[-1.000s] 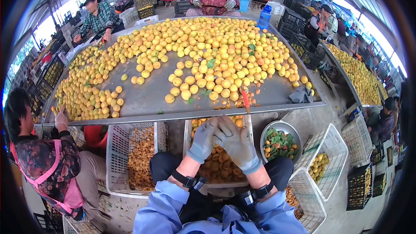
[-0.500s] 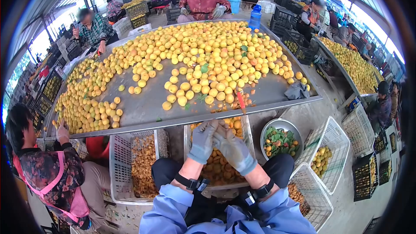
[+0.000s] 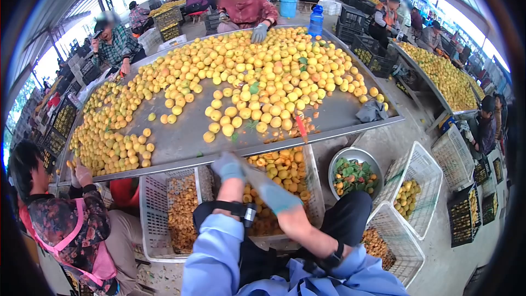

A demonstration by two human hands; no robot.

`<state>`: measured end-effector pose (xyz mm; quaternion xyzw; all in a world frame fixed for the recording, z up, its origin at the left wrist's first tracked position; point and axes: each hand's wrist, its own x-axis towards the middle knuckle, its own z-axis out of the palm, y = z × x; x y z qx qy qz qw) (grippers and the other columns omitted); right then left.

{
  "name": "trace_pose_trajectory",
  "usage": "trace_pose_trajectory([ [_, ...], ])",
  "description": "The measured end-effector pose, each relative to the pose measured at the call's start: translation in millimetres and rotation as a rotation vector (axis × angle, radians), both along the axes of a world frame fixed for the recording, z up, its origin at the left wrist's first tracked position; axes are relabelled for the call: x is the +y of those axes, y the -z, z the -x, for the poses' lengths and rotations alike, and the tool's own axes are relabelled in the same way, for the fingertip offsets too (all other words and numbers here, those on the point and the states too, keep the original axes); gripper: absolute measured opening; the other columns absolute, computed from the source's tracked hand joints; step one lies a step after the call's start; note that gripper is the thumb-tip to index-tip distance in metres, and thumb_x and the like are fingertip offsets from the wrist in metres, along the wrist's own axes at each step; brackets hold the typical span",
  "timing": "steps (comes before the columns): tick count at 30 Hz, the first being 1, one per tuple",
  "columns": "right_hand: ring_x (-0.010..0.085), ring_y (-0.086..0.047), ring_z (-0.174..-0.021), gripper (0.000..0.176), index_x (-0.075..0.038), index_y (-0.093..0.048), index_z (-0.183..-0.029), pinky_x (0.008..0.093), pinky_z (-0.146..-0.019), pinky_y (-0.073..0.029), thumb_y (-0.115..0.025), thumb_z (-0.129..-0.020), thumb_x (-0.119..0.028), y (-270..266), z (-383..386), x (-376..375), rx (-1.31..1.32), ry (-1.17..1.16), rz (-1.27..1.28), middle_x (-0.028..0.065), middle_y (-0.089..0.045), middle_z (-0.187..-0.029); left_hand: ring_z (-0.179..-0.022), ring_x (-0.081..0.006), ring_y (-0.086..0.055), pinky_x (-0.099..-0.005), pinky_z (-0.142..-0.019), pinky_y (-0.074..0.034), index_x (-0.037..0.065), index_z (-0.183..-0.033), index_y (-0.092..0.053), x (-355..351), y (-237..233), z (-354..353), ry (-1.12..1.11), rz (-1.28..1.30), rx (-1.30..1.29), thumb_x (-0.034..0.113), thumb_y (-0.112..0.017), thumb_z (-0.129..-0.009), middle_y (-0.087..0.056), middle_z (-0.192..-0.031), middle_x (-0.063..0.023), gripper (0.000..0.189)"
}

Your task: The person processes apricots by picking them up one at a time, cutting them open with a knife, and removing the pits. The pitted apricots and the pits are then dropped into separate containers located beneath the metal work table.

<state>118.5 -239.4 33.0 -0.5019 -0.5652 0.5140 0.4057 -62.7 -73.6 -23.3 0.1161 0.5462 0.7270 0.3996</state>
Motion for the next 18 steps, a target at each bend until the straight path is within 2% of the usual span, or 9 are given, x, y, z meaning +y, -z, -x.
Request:
trace_pose_trajectory([
  [3,0.0259,-0.063,-0.118,0.044,-0.003,-0.057,-0.137,0.0357,-0.097,-0.051,-0.068,-0.095,-0.014,-5,-25,-17,0.215,-0.098,-0.061,0.0145,-0.065,-0.126,-0.070,-0.0262,-0.065,-0.0366,-0.064,-0.055,0.001,-0.095,-0.065,8,-16,30,-0.199,0.035,-0.389,0.035,-0.068,-0.092,-0.065,-0.076,-0.0132,0.034],
  [6,0.0308,-0.041,-0.141,0.089,-0.003,-0.019,-0.157,0.0429,-0.108,-0.044,-0.076,-0.089,-0.013,6,-33,16,0.078,-0.027,-0.034,0.0172,-0.035,-0.156,-0.068,-0.0201,-0.061,-0.0345,-0.059,-0.051,0.002,-0.097,-0.065,-37,-32,16,0.383,0.041,0.232,0.033,-0.067,-0.095,-0.064,-0.077,-0.0086,0.030],
  [7,0.0301,-0.051,-0.130,0.088,-0.003,-0.024,-0.156,0.0396,-0.104,-0.046,-0.078,-0.088,-0.019,16,-23,22,0.088,0.005,-0.131,0.0187,-0.048,-0.146,-0.068,-0.0187,-0.060,-0.0332,-0.058,-0.050,0.002,-0.099,-0.066,-57,-39,-10,0.500,0.007,0.462,0.032,-0.066,-0.097,-0.065,-0.079,-0.0069,0.029],
  [9,0.0266,-0.053,-0.126,0.083,-0.002,-0.027,-0.154,0.0350,-0.103,-0.045,-0.075,-0.090,-0.020,13,-13,29,0.213,-0.152,-0.100,0.0191,-0.048,-0.146,-0.073,-0.0134,-0.059,-0.0273,-0.066,-0.048,0.001,-0.096,-0.071,-84,-60,-64,0.579,-0.021,0.157,0.026,-0.060,-0.101,-0.067,-0.081,-0.0027,0.028],
  [10,0.0240,-0.058,-0.117,0.071,0.000,-0.036,-0.149,0.0327,-0.100,-0.047,-0.073,-0.092,-0.022,17,-10,33,0.133,-0.004,-0.295,0.0179,-0.055,-0.139,-0.089,-0.0134,-0.062,-0.0289,-0.081,-0.050,0.000,-0.109,-0.069,-86,-56,-68,0.649,-0.015,0.068,0.034,-0.058,-0.103,-0.069,-0.096,-0.0032,0.036],
  [11,0.0232,-0.063,-0.106,0.052,0.003,-0.049,-0.138,0.0337,-0.095,-0.050,-0.068,-0.094,-0.017,16,-24,41,-0.034,0.064,-0.212,0.0171,-0.064,-0.123,-0.089,-0.0134,-0.062,-0.0289,-0.081,-0.050,0.000,-0.109,-0.069,-84,-53,-68,0.642,-0.020,0.048,0.034,-0.058,-0.103,-0.069,-0.096,-0.0032,0.036],
  [13,0.0233,-0.067,-0.100,0.036,0.005,-0.057,-0.127,0.0342,-0.090,-0.053,-0.062,-0.095,-0.010,6,-54,56,0.032,0.243,-0.204,0.0174,-0.069,-0.111,-0.102,-0.0198,-0.063,-0.0332,-0.091,-0.050,0.000,-0.126,-0.060,-86,-63,-50,0.592,-0.415,0.086,0.045,-0.056,-0.101,-0.067,-0.110,-0.0093,0.052],
  [15,0.0259,-0.068,-0.100,0.032,0.003,-0.057,-0.125,0.0336,-0.087,-0.054,-0.058,-0.094,-0.003,-17,-91,84,-0.211,0.447,-0.512,0.0198,-0.069,-0.110,-0.112,-0.0234,-0.061,-0.0401,-0.100,-0.048,0.001,-0.135,-0.052,-90,-56,-29,0.599,-0.369,0.118,0.053,-0.055,-0.099,-0.063,-0.121,-0.0119,0.063],
  [18,0.0354,-0.067,-0.101,0.037,0.002,-0.055,-0.129,0.0396,-0.090,-0.053,-0.062,-0.094,-0.008,-43,-126,147,-0.473,0.707,-0.779,0.0225,-0.067,-0.112,-0.120,-0.0276,-0.058,-0.0481,-0.107,-0.044,0.004,-0.140,-0.049,-96,-42,-20,0.761,-0.259,-0.199,0.066,-0.049,-0.095,-0.059,-0.127,-0.0134,0.076],
])
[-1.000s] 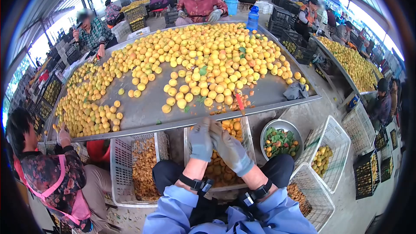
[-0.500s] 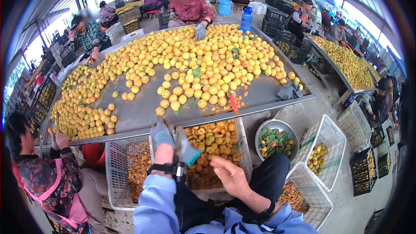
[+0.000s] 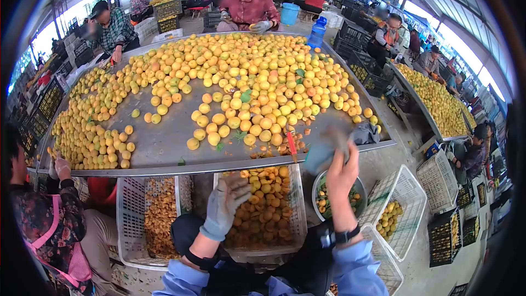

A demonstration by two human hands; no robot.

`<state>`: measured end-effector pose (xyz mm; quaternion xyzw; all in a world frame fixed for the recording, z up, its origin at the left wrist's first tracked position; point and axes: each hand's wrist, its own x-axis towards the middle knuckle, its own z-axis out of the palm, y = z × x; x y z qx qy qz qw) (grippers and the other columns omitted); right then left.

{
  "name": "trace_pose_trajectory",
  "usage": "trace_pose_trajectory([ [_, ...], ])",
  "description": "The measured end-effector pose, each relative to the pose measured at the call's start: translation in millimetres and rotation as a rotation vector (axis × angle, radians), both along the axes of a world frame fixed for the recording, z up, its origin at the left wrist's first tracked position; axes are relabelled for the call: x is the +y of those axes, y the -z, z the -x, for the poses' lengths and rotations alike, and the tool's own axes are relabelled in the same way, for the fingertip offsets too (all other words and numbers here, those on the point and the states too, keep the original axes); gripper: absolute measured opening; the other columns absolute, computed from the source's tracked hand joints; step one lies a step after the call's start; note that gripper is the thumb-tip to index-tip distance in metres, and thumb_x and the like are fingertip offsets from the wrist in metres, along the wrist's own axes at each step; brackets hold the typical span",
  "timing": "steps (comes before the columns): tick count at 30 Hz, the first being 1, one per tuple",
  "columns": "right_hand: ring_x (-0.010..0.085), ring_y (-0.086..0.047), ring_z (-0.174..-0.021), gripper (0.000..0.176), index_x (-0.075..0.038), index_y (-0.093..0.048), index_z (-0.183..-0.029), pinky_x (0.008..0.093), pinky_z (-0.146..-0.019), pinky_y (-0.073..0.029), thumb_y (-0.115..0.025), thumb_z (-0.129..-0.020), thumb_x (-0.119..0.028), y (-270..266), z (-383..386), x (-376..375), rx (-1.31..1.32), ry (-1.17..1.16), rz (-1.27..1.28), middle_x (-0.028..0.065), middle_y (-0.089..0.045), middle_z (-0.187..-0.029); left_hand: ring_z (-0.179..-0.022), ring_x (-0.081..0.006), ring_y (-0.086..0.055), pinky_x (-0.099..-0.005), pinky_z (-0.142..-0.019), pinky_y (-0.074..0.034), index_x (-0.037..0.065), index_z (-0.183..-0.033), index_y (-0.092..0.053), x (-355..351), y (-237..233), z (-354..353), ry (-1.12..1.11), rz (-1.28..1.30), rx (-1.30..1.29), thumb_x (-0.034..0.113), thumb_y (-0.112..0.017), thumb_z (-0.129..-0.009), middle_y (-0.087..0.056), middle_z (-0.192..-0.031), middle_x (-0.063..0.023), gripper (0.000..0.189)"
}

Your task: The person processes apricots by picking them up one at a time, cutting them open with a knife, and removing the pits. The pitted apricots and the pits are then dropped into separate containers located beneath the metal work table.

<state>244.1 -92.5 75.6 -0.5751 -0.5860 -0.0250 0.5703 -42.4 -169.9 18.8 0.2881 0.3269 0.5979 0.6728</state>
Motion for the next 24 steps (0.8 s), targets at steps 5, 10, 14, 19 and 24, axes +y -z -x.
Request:
trace_pose_trajectory([
  [5,0.0406,-0.065,-0.104,0.042,0.004,-0.057,-0.128,0.0449,-0.091,-0.051,-0.066,-0.095,-0.020,-3,33,29,-0.289,0.026,0.045,0.0233,-0.068,-0.113,-0.128,-0.0305,-0.053,-0.0523,-0.112,-0.038,0.006,-0.140,-0.050,10,-1,-21,0.058,-0.001,-0.384,0.068,-0.044,-0.096,-0.056,-0.134,-0.0148,0.076],
  [10,0.0265,-0.068,-0.087,0.044,0.003,-0.064,-0.120,0.0347,-0.078,-0.054,-0.070,-0.095,-0.032,36,76,-43,0.154,-0.534,0.522,0.0154,-0.071,-0.096,-0.132,-0.0289,-0.051,-0.0510,-0.113,-0.037,0.007,-0.140,-0.051,16,1,-38,0.035,0.028,-0.539,0.064,-0.044,-0.098,-0.055,-0.137,-0.0158,0.071],
  [14,0.0097,-0.059,-0.075,0.038,0.003,-0.067,-0.115,0.0250,-0.068,-0.049,-0.071,-0.096,-0.029,68,84,-59,0.453,-0.661,0.584,0.0040,-0.066,-0.087,-0.133,-0.0281,-0.050,-0.0493,-0.113,-0.038,0.006,-0.141,-0.050,13,3,-46,0.028,-0.015,-0.506,0.063,-0.044,-0.099,-0.056,-0.137,-0.0155,0.071],
  [19,0.0059,-0.055,-0.067,0.020,0.003,-0.074,-0.101,0.0211,-0.062,-0.044,-0.071,-0.094,-0.015,55,90,-62,0.984,-0.468,0.576,0.0013,-0.066,-0.077,-0.136,-0.0297,-0.046,-0.0510,-0.118,-0.030,0.003,-0.142,-0.048,8,-10,-64,0.075,-0.106,-0.587,0.056,-0.045,-0.102,-0.054,-0.141,-0.0153,0.067],
  [24,0.0051,-0.052,-0.065,0.020,0.001,-0.075,-0.099,0.0214,-0.062,-0.044,-0.071,-0.094,-0.018,58,72,-56,0.978,-0.390,0.547,-0.0029,-0.063,-0.075,-0.138,-0.0304,-0.044,-0.0530,-0.121,-0.023,0.005,-0.143,-0.049,3,-18,-70,0.201,-0.212,-0.611,0.055,-0.043,-0.102,-0.052,-0.144,-0.0145,0.065],
])
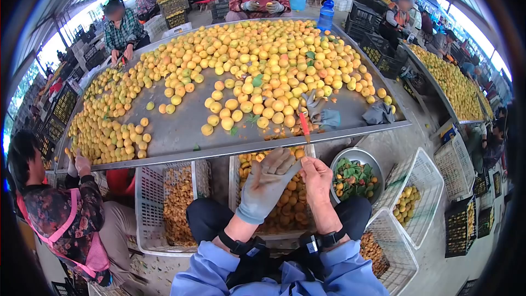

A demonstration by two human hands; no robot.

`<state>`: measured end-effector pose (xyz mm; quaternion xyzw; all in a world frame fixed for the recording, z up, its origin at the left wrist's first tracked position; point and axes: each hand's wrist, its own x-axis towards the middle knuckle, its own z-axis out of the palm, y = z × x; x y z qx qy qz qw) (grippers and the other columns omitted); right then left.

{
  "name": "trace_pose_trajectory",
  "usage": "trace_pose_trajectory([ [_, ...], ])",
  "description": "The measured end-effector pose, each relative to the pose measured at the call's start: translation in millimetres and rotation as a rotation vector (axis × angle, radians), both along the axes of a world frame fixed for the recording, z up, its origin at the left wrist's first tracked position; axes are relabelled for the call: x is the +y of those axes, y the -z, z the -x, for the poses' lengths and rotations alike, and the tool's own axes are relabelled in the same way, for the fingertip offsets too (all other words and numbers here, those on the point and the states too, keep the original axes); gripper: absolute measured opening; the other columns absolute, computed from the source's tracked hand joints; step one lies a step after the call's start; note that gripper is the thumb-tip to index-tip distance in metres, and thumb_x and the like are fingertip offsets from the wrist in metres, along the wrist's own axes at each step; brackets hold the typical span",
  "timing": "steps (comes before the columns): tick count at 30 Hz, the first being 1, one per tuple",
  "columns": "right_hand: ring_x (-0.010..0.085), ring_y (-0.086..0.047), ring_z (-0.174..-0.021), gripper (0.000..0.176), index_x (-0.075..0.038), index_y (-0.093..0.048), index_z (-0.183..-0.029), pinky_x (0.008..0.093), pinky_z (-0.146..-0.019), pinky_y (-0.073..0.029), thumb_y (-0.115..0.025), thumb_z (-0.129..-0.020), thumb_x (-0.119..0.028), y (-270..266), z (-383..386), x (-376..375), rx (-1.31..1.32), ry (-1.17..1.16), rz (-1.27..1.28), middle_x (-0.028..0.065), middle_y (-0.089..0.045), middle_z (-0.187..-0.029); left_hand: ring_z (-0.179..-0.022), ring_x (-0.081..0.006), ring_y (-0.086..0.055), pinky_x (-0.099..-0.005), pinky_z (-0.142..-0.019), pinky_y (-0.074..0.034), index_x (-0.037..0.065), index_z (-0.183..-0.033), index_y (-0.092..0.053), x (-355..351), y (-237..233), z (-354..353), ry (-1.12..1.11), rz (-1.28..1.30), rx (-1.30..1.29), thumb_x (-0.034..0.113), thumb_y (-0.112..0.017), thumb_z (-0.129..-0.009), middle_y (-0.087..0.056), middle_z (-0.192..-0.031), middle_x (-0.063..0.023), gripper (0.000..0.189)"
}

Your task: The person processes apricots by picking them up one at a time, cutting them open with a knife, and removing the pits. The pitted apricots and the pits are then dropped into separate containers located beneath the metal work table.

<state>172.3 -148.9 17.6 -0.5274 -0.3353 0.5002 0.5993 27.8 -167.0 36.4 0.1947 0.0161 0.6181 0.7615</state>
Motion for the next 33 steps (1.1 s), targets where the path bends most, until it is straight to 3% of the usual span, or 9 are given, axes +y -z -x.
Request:
trace_pose_trajectory([
  [5,0.0054,-0.052,-0.073,0.025,0.001,-0.073,-0.096,0.0215,-0.067,-0.043,-0.071,-0.096,-0.024,-15,2,-13,-0.060,-0.102,-0.119,-0.0021,-0.063,-0.085,-0.139,-0.0332,-0.041,-0.0548,-0.123,-0.018,0.008,-0.142,-0.052,-7,-7,-6,0.056,0.000,0.052,0.057,-0.042,-0.102,-0.049,-0.148,-0.0137,0.064],
  [7,0.0045,-0.050,-0.072,0.024,0.000,-0.074,-0.093,0.0219,-0.066,-0.043,-0.071,-0.096,-0.024,-8,-2,-11,-0.358,-0.060,-0.324,-0.0036,-0.061,-0.082,-0.141,-0.0349,-0.038,-0.0545,-0.124,-0.015,0.008,-0.142,-0.052,-13,-9,-10,0.099,0.015,0.036,0.056,-0.043,-0.101,-0.049,-0.149,-0.0134,0.064],
  [12,0.0024,-0.045,-0.067,0.021,0.003,-0.075,-0.094,0.0201,-0.064,-0.040,-0.072,-0.095,-0.018,-13,-13,-13,0.087,0.052,-0.053,-0.0092,-0.058,-0.074,-0.143,-0.0339,-0.036,-0.0533,-0.124,-0.013,0.008,-0.143,-0.051,-21,-17,-21,0.102,-0.079,0.018,0.056,-0.043,-0.101,-0.051,-0.147,-0.0111,0.064],
  [16,0.0024,-0.045,-0.069,0.019,0.001,-0.076,-0.096,0.0197,-0.065,-0.040,-0.072,-0.095,-0.018,-17,-13,-16,-0.037,0.060,-0.089,-0.0088,-0.057,-0.076,-0.145,-0.0331,-0.033,-0.0532,-0.124,-0.014,0.007,-0.144,-0.049,-21,-15,-21,0.109,-0.121,0.036,0.056,-0.043,-0.101,-0.048,-0.149,-0.0103,0.065],
  [18,0.0038,-0.049,-0.072,0.017,-0.001,-0.076,-0.097,0.0213,-0.066,-0.042,-0.073,-0.094,-0.017,-19,-13,-20,-0.172,-0.118,-0.264,-0.0061,-0.061,-0.080,-0.146,-0.0318,-0.031,-0.0528,-0.124,-0.014,0.008,-0.145,-0.048,-23,-15,-16,0.164,-0.083,0.056,0.055,-0.043,-0.102,-0.047,-0.150,-0.0102,0.064],
  [21,0.0052,-0.052,-0.076,0.014,-0.002,-0.077,-0.096,0.0222,-0.069,-0.042,-0.073,-0.093,-0.016,-17,-18,-16,-0.251,-0.054,-0.364,-0.0031,-0.063,-0.084,-0.147,-0.0292,-0.030,-0.0523,-0.123,-0.016,0.010,-0.147,-0.046,-29,-20,-21,0.236,-0.057,0.060,0.055,-0.042,-0.103,-0.043,-0.153,-0.0096,0.063],
  [25,0.0066,-0.053,-0.078,0.014,0.000,-0.076,-0.095,0.0231,-0.071,-0.042,-0.073,-0.093,-0.014,-10,-25,-13,-0.052,0.057,-0.196,-0.0024,-0.062,-0.081,-0.148,-0.0271,-0.028,-0.0523,-0.121,-0.018,0.014,-0.150,-0.043,-35,-31,-26,0.255,-0.157,0.173,0.054,-0.039,-0.104,-0.042,-0.155,-0.0077,0.061],
  [29,0.0074,-0.053,-0.080,0.016,0.002,-0.074,-0.097,0.0235,-0.073,-0.043,-0.072,-0.094,-0.013,-12,-26,-18,-0.196,-0.029,-0.300,-0.0010,-0.062,-0.083,-0.149,-0.0273,-0.026,-0.0529,-0.121,-0.018,0.013,-0.150,-0.043,-33,-23,-23,0.258,-0.148,0.163,0.054,-0.039,-0.104,-0.038,-0.157,-0.0078,0.061],
  [33,0.0080,-0.055,-0.081,0.016,0.002,-0.073,-0.098,0.0234,-0.075,-0.044,-0.071,-0.094,-0.013,-29,-15,-29,-0.190,-0.176,-0.381,0.0008,-0.065,-0.087,-0.147,-0.0258,-0.030,-0.0417,-0.120,-0.023,0.005,-0.153,-0.034,-34,-14,-25,0.305,-0.046,0.137,0.049,-0.041,-0.106,-0.034,-0.158,-0.0107,0.065],
])
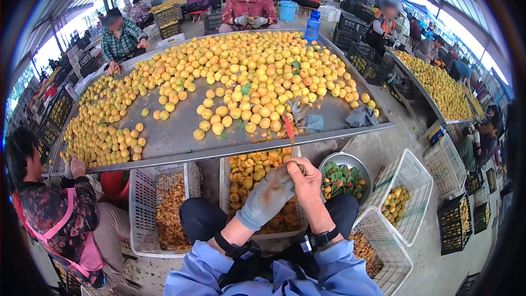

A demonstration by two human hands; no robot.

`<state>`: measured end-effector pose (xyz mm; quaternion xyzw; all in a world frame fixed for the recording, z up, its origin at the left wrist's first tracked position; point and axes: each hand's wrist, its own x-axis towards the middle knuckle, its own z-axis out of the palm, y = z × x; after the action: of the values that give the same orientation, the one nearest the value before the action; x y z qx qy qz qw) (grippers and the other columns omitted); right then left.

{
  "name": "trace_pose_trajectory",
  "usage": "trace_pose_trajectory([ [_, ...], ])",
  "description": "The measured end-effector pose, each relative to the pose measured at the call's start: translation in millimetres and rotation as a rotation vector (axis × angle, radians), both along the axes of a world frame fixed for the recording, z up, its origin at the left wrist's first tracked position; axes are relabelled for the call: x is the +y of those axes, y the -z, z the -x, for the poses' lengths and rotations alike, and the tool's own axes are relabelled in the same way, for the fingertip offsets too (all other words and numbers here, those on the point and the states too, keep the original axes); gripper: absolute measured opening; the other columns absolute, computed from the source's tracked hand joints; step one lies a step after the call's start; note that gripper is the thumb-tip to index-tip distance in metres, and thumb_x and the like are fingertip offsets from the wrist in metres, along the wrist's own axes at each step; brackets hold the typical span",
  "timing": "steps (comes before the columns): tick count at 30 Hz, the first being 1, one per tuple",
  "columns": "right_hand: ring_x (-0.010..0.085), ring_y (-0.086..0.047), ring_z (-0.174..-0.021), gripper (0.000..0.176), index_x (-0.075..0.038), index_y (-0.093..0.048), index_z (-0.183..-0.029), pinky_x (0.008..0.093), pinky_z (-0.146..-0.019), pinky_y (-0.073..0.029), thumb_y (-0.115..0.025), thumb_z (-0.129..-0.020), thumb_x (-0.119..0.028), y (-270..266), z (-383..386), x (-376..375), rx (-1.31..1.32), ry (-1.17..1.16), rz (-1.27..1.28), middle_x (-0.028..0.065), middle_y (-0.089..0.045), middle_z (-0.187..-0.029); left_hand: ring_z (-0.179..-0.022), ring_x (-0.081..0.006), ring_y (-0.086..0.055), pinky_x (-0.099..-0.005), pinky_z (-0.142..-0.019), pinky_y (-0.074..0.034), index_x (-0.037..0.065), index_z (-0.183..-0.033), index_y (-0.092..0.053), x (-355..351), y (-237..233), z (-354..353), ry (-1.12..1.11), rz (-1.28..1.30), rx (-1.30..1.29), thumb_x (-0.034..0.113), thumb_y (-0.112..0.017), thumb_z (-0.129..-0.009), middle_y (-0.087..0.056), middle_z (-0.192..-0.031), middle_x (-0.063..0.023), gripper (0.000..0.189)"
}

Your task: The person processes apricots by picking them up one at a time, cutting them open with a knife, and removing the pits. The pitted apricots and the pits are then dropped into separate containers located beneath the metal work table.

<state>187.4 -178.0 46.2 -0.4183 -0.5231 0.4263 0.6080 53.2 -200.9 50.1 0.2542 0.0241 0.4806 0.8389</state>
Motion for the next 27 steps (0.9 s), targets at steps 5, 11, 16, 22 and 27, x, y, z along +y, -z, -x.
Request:
trace_pose_trajectory([
  [5,0.0092,-0.059,-0.077,0.017,0.003,-0.074,-0.098,0.0250,-0.072,-0.047,-0.070,-0.095,-0.013,14,1,9,0.195,0.132,0.140,0.0030,-0.069,-0.086,-0.142,-0.0238,-0.035,-0.0382,-0.118,-0.028,0.000,-0.153,-0.031,-1,-3,-15,-0.024,0.008,0.046,0.048,-0.040,-0.106,-0.037,-0.155,-0.0143,0.067],
  [11,0.0057,-0.053,-0.066,0.028,0.003,-0.075,-0.093,0.0241,-0.061,-0.045,-0.072,-0.094,-0.025,39,-9,30,0.130,0.387,0.289,-0.0033,-0.061,-0.070,-0.126,-0.0177,-0.050,-0.0294,-0.106,-0.040,-0.005,-0.142,-0.045,10,42,-33,-0.287,0.069,0.214,0.050,-0.047,-0.104,-0.054,-0.141,-0.0141,0.067],
  [16,0.0044,-0.053,-0.068,0.026,0.002,-0.072,-0.093,0.0220,-0.062,-0.044,-0.073,-0.094,-0.024,41,-22,23,0.022,0.305,0.181,-0.0038,-0.065,-0.077,-0.092,-0.0111,-0.063,-0.0285,-0.081,-0.050,-0.005,-0.113,-0.067,-22,18,-10,-0.537,-0.044,1.017,0.050,-0.058,-0.099,-0.072,-0.098,-0.0068,0.057],
  [22,0.0063,-0.055,-0.072,0.019,0.000,-0.072,-0.094,0.0255,-0.064,-0.047,-0.075,-0.091,-0.019,-1,-3,-21,-0.177,-0.105,0.108,-0.0014,-0.065,-0.078,-0.077,-0.0404,-0.062,-0.0458,-0.065,-0.048,0.002,-0.084,-0.062,0,43,3,-0.831,-0.761,1.443,0.021,-0.056,-0.094,-0.064,-0.078,-0.0205,0.023],
  [27,0.0069,-0.049,-0.065,0.035,0.002,-0.069,-0.081,0.0269,-0.060,-0.043,-0.066,-0.098,-0.029,36,-29,-18,-0.127,0.198,0.280,-0.0020,-0.056,-0.064,-0.096,-0.0386,-0.064,-0.0413,-0.078,-0.051,0.003,-0.112,-0.065,-22,19,-7,-0.478,-0.749,1.442,0.021,-0.051,-0.100,-0.066,-0.106,-0.0229,0.026],
])
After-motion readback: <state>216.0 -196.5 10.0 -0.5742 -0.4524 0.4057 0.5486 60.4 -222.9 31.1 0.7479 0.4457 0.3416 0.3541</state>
